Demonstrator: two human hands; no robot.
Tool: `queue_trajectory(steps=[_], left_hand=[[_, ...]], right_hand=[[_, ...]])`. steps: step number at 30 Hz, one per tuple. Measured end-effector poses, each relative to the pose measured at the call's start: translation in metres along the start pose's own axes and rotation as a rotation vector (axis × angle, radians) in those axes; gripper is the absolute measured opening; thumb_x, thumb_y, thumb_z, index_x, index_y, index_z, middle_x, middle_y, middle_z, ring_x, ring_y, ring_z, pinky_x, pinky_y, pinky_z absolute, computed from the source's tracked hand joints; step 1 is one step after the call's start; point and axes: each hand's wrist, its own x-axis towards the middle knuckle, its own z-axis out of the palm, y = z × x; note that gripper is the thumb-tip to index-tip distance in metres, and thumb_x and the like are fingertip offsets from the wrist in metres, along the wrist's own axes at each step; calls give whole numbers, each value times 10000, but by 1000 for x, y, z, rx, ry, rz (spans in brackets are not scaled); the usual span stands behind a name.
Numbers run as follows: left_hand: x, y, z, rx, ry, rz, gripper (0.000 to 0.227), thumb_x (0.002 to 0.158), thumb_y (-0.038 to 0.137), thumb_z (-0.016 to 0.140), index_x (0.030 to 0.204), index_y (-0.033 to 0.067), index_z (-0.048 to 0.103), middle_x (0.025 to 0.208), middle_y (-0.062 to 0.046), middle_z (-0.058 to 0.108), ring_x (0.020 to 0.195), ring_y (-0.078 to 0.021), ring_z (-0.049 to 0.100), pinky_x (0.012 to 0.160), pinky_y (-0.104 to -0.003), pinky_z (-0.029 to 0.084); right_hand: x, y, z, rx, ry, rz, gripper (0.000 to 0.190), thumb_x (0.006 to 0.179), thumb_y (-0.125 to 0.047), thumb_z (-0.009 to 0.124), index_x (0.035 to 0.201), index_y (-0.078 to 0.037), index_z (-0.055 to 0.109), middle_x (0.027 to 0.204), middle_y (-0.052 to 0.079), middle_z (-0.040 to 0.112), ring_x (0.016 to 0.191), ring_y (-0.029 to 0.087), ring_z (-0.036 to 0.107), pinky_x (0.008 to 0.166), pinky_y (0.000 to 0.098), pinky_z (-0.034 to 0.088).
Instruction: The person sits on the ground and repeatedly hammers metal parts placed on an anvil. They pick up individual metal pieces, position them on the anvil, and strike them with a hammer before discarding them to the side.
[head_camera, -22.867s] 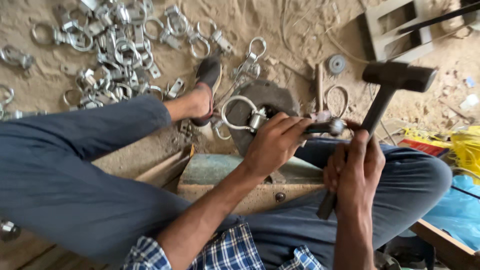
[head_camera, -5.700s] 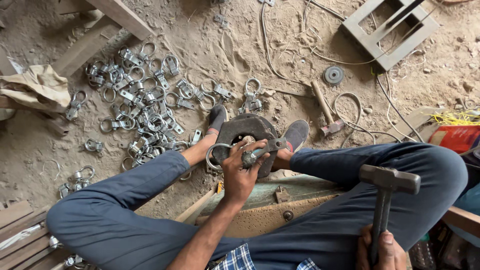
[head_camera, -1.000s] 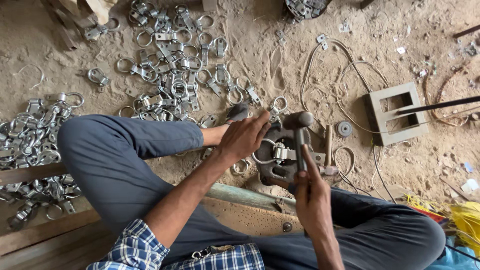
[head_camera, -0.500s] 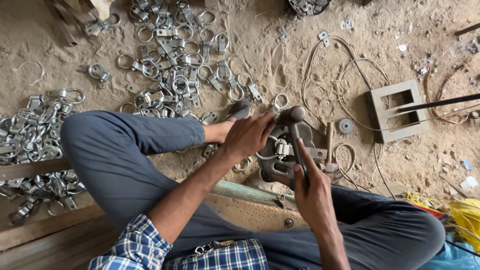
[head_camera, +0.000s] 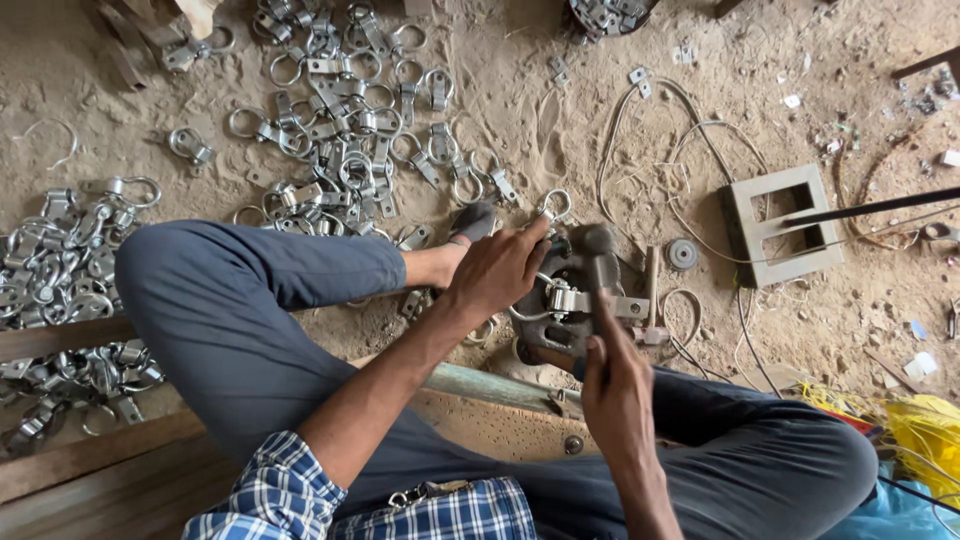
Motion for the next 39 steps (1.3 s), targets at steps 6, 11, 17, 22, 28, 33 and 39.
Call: queue_trajectory(steps=[6,11,17,22,28,33,39], left_hand=[[4,0,-2,-28,-155,-137,320,1090,275,445,1259,27,557,653,-182,668,482,-307,660,399,-425,520],[1,-4,-2,-100,-70,-99,320,1100,293,439,1243,36,563,662,-133,688,494,-245,657,435,-406,502],[-4,-9,-25,-263,34,-126,265,1093,264,452,1148,19,534,753,-97,660,575,-206,652,537,-399,545],[-28,-3,-37,-334,184,-158,219,1112,227,433,1008,50,509,765,-107,567,604,-245,589,529,-397,515],[-51,7,-38,-393,98,-603,377,1033,419,479,1121,57,542,777,-161,698,620,-238,668,556,-409,477],[-48,2,-20,-376,59,-620,823,820,579,716,1344,-26,525,1002,-194,719,815,-262,734,686,-410,593],[-57,-19,8,-227,95,-475,803,798,534,772,1274,-88,597,1093,-246,734,972,-328,736,833,-416,574]], right_hand=[[-2,1,-22,-24,-27,190,514,1053,-196,495,1561,-126,465,650,76,619,442,123,459,402,335,358],[-11,-5,-36,-30,143,55,509,1097,-182,477,1596,-102,425,821,104,698,526,103,503,469,305,399],[-13,20,13,20,66,-35,495,1074,-86,465,1568,-131,471,966,154,738,594,97,586,476,289,490],[-11,18,11,32,-96,261,532,1022,-110,493,1548,-186,461,665,104,669,443,130,511,404,341,442],[-8,5,-21,-42,3,150,525,1052,-172,518,1572,-133,458,617,111,606,466,144,474,449,359,364],[-9,2,-35,-100,219,-115,474,1127,-190,483,1588,-85,445,922,126,706,621,145,596,556,332,461],[-17,38,8,-2,76,18,476,1075,-202,498,1545,-124,513,1143,107,710,534,118,544,462,293,455]])
